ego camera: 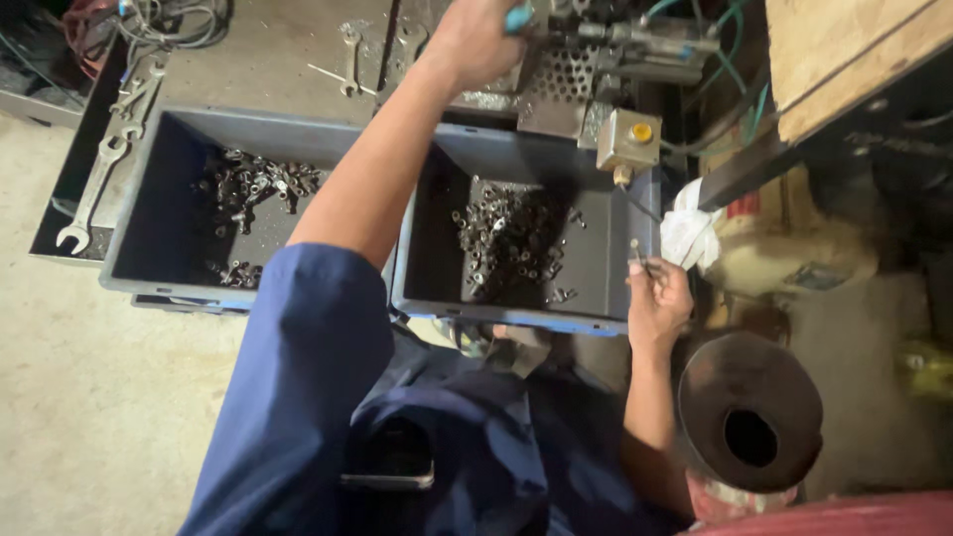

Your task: The person sorts small black metal fittings between two blue bins, using a long metal rod to move and spread the parts across the bins, and occasionally picks fittings by hand and places them into the machine above the bins.

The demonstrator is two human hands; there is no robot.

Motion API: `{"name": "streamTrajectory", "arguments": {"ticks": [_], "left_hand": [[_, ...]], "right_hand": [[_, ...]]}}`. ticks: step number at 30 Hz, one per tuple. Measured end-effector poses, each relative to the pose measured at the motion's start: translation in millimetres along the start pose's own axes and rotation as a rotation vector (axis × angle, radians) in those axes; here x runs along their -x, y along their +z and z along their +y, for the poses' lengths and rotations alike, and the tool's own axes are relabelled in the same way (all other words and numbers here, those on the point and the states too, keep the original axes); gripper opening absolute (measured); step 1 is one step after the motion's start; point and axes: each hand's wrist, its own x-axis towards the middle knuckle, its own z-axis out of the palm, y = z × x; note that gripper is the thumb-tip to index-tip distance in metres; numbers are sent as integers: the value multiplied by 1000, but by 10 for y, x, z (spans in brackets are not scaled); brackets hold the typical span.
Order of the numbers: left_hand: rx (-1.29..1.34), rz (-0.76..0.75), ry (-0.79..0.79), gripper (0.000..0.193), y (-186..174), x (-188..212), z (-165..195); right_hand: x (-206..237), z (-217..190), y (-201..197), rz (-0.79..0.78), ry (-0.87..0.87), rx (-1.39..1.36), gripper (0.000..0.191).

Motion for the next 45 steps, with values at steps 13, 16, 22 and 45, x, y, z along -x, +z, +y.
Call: {"name": "streamTrajectory", "arguments": {"ticks": [13, 16, 22, 45], "left_hand": [[159, -197, -244, 35, -18, 2747, 824], [12, -278, -236, 43, 3, 2820, 908], [-49, -290, -203, 58, 29, 2830, 915], [-20, -244, -203, 67, 31, 2846, 931]], "right_hand": [[-508, -398, 632, -96, 346, -447, 22], [-943, -500, 1209, -112, 340, -524, 24], [-1792, -532, 2112, -16, 376, -554, 17], [-1727, -621, 1581, -367, -162, 85, 46]]}}
